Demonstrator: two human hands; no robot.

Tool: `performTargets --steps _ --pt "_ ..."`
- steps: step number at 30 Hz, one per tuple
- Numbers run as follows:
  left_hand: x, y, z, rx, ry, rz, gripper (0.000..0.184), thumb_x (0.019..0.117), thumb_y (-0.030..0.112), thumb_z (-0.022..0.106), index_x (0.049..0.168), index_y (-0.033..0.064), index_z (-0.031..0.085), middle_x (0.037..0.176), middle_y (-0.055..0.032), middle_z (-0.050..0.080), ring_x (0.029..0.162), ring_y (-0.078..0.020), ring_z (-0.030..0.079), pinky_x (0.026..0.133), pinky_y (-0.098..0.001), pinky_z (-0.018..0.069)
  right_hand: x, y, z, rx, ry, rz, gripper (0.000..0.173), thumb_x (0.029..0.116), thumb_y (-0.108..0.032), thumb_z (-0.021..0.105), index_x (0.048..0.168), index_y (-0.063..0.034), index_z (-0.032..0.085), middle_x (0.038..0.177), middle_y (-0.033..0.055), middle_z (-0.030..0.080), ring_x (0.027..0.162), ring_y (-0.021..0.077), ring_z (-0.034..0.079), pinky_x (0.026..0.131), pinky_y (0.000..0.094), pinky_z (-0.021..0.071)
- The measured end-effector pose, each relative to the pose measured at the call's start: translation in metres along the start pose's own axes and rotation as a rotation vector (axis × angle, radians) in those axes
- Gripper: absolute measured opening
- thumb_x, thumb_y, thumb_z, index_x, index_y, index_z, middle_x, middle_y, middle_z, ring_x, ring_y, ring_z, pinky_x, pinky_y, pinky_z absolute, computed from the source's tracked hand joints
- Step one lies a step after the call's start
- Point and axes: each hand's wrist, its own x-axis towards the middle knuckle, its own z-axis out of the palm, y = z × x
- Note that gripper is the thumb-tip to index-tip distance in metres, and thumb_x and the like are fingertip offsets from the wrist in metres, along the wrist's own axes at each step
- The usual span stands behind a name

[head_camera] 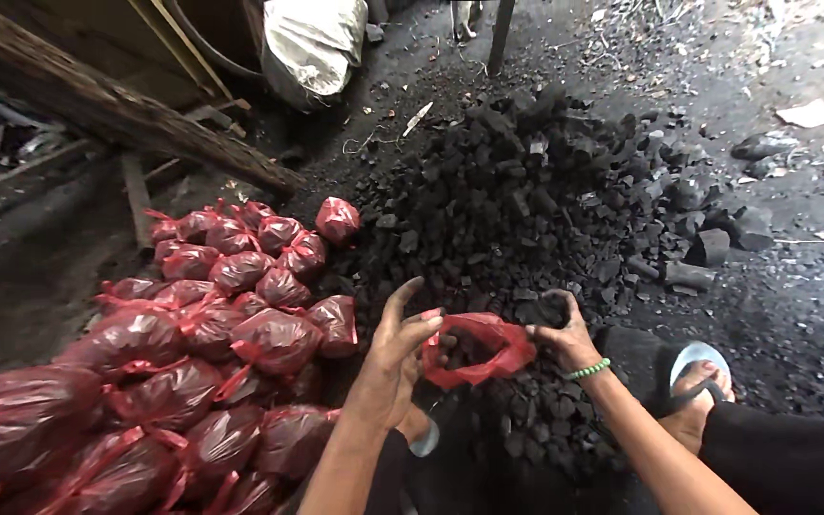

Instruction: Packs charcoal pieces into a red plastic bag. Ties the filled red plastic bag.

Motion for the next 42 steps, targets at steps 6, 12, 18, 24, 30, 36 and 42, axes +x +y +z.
performTargets --steps 6,12,18,24,30,36,42 --pt "0.004 0.002 0.006 -0.045 0.007 -0.046 0.064 0.0917 0.029 0.055 0.153 0.0259 0.036 0.105 -0.0083 0.069 0.078 -0.0145 0.070 0.062 -0.0264 0.0581 -0.003 -0.026 0.058 -0.920 -0.833 -0.312 0.066 0.0773 -0.010 0.088 0.138 -0.0221 0.064 0.156 0.0269 0.039 0.136 0.0463 0.048 0.104 0.0625 0.0491" --pt "-0.004 0.001 -0.007 -0.100 0.075 -0.042 0.058 0.0903 0.030 0.056 0.147 0.0243 0.045 0.105 -0.0042 0.069 0.076 -0.0127 0.069 0.062 -0.0274 0.0584 0.033 -0.023 -0.010 -0.149 -0.374 -0.047 0.032 0.0988 -0.012 0.057 0.127 0.0005 0.063 0.118 0.0140 0.070 0.098 0.0200 0.071 0.085 0.0395 0.0607" --pt "-0.015 0.013 -0.029 -0.152 0.097 -0.008 0.061 0.0897 0.033 0.057 0.148 0.0219 0.041 0.107 -0.0080 0.070 0.081 -0.0166 0.071 0.065 -0.0287 0.0595 0.078 0.090 -0.083 -0.967 -0.040 0.426 0.100 0.0863 -0.062 0.075 0.159 -0.0058 0.036 0.162 0.0331 0.027 0.148 0.0536 0.030 0.117 0.0727 0.0260" --pt "-0.019 0.017 -0.037 -0.122 0.094 -0.012 0.060 0.0912 0.032 0.055 0.149 0.0235 0.040 0.109 -0.0075 0.071 0.082 -0.0176 0.071 0.070 -0.0308 0.0603 0.033 0.106 -0.032 -1.315 -0.247 0.466 0.111 0.0725 -0.069 0.081 0.163 -0.0280 0.032 0.169 0.0270 0.013 0.155 0.0533 0.007 0.111 0.0849 0.0107" --pt "-0.019 0.019 -0.037 -0.145 0.108 -0.022 0.051 0.0963 0.025 0.039 0.147 0.0224 0.039 0.106 -0.0069 0.072 0.080 -0.0168 0.071 0.069 -0.0298 0.0599 0.020 0.111 -0.040 -1.417 -0.482 0.411 0.095 0.0775 -0.041 0.089 0.158 -0.0290 0.041 0.167 0.0261 0.022 0.151 0.0589 0.013 0.104 0.0888 0.0185" --pt "-0.017 0.018 -0.034 -0.129 0.096 -0.034 0.052 0.0947 0.025 0.043 0.146 0.0210 0.039 0.106 -0.0052 0.072 0.081 -0.0159 0.072 0.069 -0.0289 0.0600 0.024 0.116 -0.027 -1.369 -0.386 0.508 0.093 0.0789 -0.023 0.088 0.158 -0.0310 0.040 0.168 0.0268 0.016 0.147 0.0606 0.024 0.100 0.0830 0.0348" --pt "-0.009 0.001 -0.043 -0.134 0.058 -0.014 0.062 0.0882 0.037 0.060 0.144 0.0174 0.042 0.107 -0.0088 0.070 0.084 -0.0198 0.072 0.070 -0.0327 0.0597 0.017 0.116 -0.047 -1.295 -0.484 0.425 0.076 0.0866 -0.014 0.079 0.155 -0.0252 0.047 0.163 0.0271 0.030 0.140 0.0559 0.039 0.102 0.0709 0.0447"
